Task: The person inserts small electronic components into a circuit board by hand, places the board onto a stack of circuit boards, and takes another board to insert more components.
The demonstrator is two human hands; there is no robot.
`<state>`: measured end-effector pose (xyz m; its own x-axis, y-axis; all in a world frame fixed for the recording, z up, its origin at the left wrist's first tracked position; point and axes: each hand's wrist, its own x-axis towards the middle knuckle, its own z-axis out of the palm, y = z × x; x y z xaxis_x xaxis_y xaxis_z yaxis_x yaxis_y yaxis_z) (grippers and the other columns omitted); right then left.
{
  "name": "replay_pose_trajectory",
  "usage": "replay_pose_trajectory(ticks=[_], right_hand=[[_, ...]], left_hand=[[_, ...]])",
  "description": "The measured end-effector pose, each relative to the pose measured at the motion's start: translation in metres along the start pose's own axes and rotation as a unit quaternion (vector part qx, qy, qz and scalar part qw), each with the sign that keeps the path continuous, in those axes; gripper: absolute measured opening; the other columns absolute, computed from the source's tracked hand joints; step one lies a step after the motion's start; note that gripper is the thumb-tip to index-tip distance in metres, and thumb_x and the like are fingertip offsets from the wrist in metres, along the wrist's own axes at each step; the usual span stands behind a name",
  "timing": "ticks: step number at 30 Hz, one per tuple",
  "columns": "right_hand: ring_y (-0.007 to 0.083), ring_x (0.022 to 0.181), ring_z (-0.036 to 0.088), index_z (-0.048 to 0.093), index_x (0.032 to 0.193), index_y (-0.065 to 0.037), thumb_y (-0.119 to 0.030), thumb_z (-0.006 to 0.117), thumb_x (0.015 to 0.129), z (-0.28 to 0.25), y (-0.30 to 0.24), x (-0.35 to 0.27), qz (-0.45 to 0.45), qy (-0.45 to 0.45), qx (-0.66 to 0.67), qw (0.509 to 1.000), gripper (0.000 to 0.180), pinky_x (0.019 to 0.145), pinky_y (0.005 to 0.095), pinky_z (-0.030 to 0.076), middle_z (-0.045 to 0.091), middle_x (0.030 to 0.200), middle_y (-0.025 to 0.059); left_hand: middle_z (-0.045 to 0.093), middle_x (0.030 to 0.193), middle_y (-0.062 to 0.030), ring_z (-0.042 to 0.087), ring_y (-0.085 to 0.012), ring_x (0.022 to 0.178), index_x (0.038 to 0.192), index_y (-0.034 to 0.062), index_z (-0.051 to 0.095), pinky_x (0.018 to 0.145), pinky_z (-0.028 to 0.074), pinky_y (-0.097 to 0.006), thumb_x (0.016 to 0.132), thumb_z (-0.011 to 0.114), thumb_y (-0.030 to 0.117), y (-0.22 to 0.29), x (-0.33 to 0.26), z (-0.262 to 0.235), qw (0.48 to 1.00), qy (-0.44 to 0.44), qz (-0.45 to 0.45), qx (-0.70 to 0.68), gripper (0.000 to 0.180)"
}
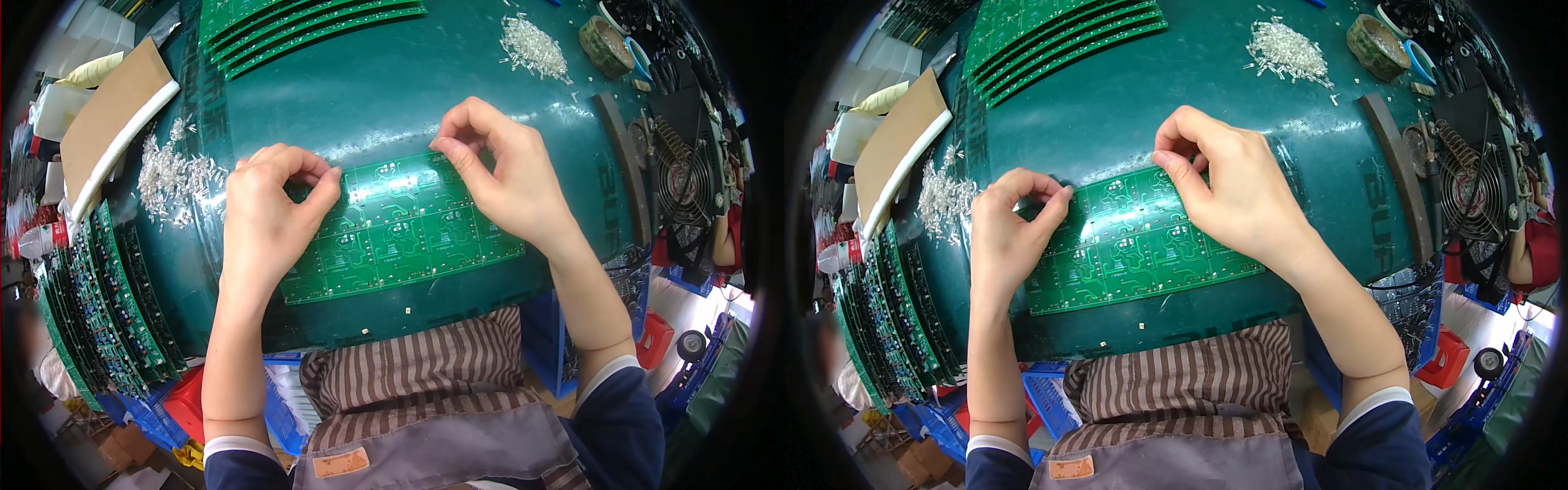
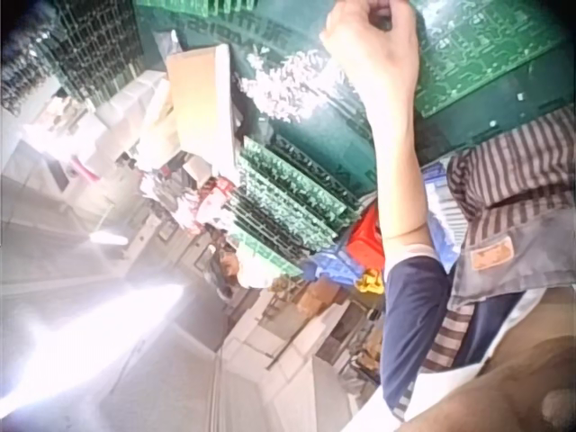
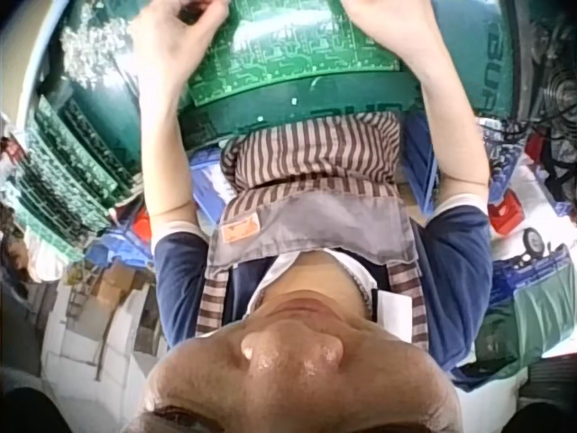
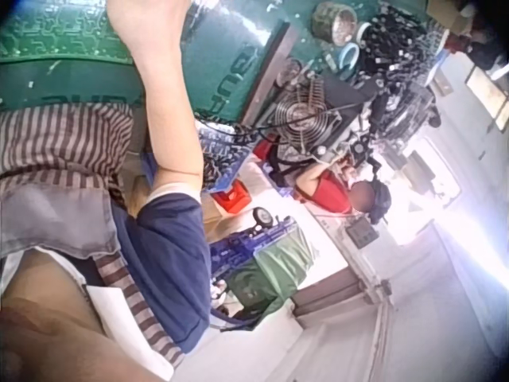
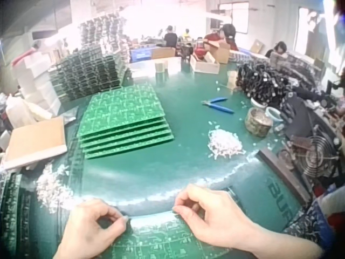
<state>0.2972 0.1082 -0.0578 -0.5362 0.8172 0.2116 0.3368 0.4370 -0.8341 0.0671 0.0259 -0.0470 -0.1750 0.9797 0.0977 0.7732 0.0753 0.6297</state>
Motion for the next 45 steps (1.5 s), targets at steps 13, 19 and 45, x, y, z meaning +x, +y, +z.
replay_pose_trajectory(ticks=[13,19,45], right_hand=[[0.0221,0.070,0.063,0.063,0.091,-0.001,-0.005,0.067,0.086,0.005,0.005,-0.001,0.003,0.044,0.000,0.999,0.008,0.065,0.0324,0.052,0.064,0.086,0.0111],[0.0213,0.068,0.062,0.066,0.086,-0.001,-0.005,0.070,0.083,0.006,0.009,-0.002,-0.005,0.066,0.009,0.998,0.006,0.064,0.0320,0.052,0.064,0.088,0.0102],[0.0146,0.074,0.066,0.067,0.086,0.005,0.002,0.070,0.084,0.009,0.011,-0.005,0.018,0.080,0.017,0.996,0.004,0.068,0.0258,0.054,0.068,0.090,0.0101]], left_hand=[[0.067,0.069,-0.0082,0.064,-0.0237,0.070,0.070,0.0026,0.070,0.084,0.042,-0.038,0.076,0.076,0.010,0.012,0.009,-0.008,0.992,-0.011,0.091,0.082,0.011],[0.067,0.071,-0.0096,0.063,-0.0245,0.069,0.073,0.0007,0.070,0.087,0.041,-0.037,0.075,0.078,0.008,0.019,0.012,-0.012,0.984,-0.038,0.106,0.135,0.011],[0.072,0.089,-0.0084,0.068,-0.0241,0.085,0.094,0.0062,0.076,0.082,0.047,-0.033,0.081,0.074,0.004,-0.031,-0.018,-0.047,0.981,0.080,0.077,0.158,0.013]])
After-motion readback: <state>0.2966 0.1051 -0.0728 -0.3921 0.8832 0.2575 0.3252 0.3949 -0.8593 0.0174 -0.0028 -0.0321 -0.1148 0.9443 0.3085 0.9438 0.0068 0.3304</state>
